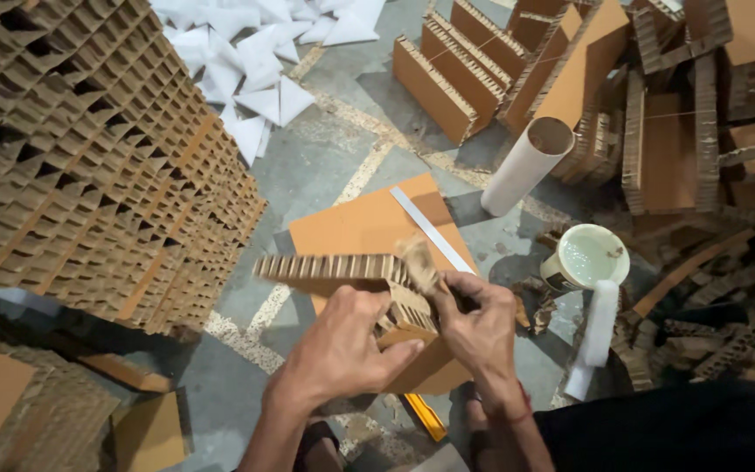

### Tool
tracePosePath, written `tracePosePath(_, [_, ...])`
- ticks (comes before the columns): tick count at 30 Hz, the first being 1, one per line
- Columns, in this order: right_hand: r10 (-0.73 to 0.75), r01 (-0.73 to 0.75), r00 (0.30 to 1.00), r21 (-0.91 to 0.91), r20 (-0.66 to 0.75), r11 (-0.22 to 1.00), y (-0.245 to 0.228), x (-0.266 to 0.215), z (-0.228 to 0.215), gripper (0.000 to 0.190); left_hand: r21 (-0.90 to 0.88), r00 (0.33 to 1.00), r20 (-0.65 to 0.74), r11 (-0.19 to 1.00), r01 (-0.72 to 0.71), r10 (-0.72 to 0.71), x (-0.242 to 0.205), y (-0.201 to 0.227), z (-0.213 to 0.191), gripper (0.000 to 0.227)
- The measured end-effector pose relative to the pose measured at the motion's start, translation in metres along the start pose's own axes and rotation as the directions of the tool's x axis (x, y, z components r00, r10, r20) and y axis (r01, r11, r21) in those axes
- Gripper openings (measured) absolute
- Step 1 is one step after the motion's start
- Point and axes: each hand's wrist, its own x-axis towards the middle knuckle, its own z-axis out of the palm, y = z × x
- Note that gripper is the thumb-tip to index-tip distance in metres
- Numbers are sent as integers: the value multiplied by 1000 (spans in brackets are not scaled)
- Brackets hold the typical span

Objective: The person uses a metal ruler and a yellow utility knife to cut a large sheet of corrugated cardboard into smaller rectangular pieces. They measure and score the cardboard multiple times, then snap the scored sections apart to separate the pieces. The cut pieces are stacked on a pile of similar cardboard components.

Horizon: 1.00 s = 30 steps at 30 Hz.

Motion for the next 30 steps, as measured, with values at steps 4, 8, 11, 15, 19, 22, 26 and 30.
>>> tracePosePath(4, [127, -148, 982, 148, 143, 978, 9, 12, -2, 18, 91, 995, 92, 996, 25, -33, 1, 0, 6, 31])
tracePosePath(8, [-71, -24, 945, 282, 321, 959, 21, 8, -21, 29, 59, 931, 236, 960, 272, -278, -2, -3, -6, 32])
tracePosePath(11, [-170, 109, 945, 217, 281, 970, 31, 4, -23, 31, 97, 976, 98, 978, 186, -195, -8, -13, -19, 31])
tracePosePath(15, [-87, 78, 990, 82, 114, 994, 38, 1, -12, 21, 112, 999, 5, 993, -38, 38, -9, -19, -8, 33])
tracePosePath(19, [155, -154, 988, -53, 13, 987, 34, 6, 1, 17, 38, 985, 140, 995, 93, -97, -7, -5, 6, 36])
tracePosePath(22, [232, -241, 947, 11, 223, 970, 34, 16, -15, 24, -5, 992, 71, 995, -101, 102, -3, -6, -7, 38])
tracePosePath(26, [-74, 2, 926, 189, 371, 982, 43, 16, -38, 39, -22, 938, 212, 958, 285, -274, -6, -7, -28, 40])
tracePosePath(30, [-332, 315, 900, 107, 281, 943, 58, 12, -31, 32, 17, 984, 56, 986, 169, -169, -13, 0, -38, 34])
